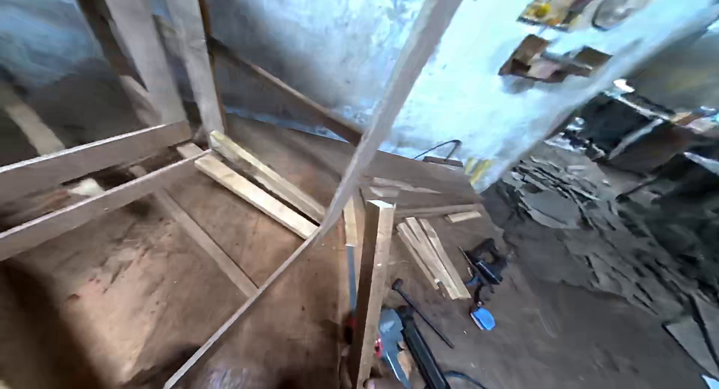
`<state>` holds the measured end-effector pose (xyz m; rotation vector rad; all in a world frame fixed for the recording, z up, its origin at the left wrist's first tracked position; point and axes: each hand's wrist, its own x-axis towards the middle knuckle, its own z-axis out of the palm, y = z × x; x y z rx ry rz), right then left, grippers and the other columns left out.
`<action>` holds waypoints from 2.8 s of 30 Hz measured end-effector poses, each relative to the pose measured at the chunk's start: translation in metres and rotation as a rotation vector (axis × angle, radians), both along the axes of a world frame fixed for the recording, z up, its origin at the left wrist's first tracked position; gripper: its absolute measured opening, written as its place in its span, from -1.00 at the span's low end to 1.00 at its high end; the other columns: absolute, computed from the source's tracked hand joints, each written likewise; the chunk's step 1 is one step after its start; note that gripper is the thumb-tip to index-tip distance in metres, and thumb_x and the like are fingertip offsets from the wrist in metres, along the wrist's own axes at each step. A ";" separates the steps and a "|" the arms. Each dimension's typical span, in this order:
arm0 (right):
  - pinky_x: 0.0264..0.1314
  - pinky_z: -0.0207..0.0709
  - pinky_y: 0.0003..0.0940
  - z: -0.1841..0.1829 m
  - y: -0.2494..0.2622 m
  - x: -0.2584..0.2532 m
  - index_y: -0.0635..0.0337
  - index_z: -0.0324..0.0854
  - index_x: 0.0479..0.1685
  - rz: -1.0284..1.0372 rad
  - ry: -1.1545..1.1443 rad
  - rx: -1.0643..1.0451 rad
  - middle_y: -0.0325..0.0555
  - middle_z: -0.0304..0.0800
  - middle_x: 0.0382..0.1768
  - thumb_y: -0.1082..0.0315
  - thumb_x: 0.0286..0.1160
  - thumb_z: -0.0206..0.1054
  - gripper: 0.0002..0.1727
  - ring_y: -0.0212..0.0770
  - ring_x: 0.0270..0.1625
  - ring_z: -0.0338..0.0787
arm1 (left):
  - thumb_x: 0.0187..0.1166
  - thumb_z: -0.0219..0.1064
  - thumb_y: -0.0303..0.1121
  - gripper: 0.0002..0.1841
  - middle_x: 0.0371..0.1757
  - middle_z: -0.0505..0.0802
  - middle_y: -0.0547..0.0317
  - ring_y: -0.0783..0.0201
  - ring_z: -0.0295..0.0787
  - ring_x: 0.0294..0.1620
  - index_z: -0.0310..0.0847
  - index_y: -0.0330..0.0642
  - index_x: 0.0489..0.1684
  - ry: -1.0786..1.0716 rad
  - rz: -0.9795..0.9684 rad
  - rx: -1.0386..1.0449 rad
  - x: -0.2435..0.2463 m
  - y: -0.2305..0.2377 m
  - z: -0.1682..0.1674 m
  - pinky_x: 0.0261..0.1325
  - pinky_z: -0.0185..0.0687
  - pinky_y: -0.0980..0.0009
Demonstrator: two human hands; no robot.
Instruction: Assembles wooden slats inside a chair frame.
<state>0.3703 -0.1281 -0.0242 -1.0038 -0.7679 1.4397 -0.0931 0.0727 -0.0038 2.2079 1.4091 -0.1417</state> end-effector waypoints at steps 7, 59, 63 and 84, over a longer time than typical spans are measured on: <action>0.31 0.72 -0.27 0.006 0.073 -0.033 -0.07 0.71 0.38 0.259 -0.176 0.015 -0.31 0.90 0.17 0.22 0.38 0.56 -0.50 -0.38 0.17 0.84 | 0.48 0.33 0.34 -0.18 0.57 0.68 0.20 0.23 0.63 0.52 0.47 0.04 0.68 -0.846 0.154 -0.079 0.113 0.023 0.082 0.54 0.61 0.10; 0.25 0.69 0.12 0.064 0.289 -0.163 0.09 0.67 0.36 0.776 -1.253 -0.209 0.00 0.87 0.03 -0.05 0.61 0.34 -0.49 -0.03 0.07 0.85 | 0.86 0.08 -0.11 -0.45 0.10 0.84 -0.03 0.15 0.88 -0.09 0.23 -0.16 0.74 -1.463 1.071 -0.207 0.116 0.190 0.012 -0.01 0.89 0.14; 0.21 0.73 0.07 0.071 0.294 -0.144 -0.12 0.60 0.51 0.932 -1.209 -0.089 -0.16 0.88 0.03 0.06 0.64 0.37 -0.52 -0.16 0.04 0.86 | 0.88 0.03 -0.18 -0.52 0.01 0.89 -0.01 0.15 0.91 -0.18 0.23 -0.26 0.64 -1.589 0.997 -0.164 0.119 0.191 0.011 -0.09 0.90 0.20; 0.30 0.63 0.08 0.078 0.294 -0.165 0.03 0.52 0.57 0.935 -1.369 -0.263 0.11 0.82 0.15 0.19 0.73 0.21 -0.53 0.08 0.16 0.82 | 0.89 0.01 -0.16 -0.50 0.05 0.88 -0.15 0.01 0.90 -0.20 0.20 -0.24 0.68 -1.576 0.955 -0.146 0.120 0.196 0.006 -0.13 0.88 0.10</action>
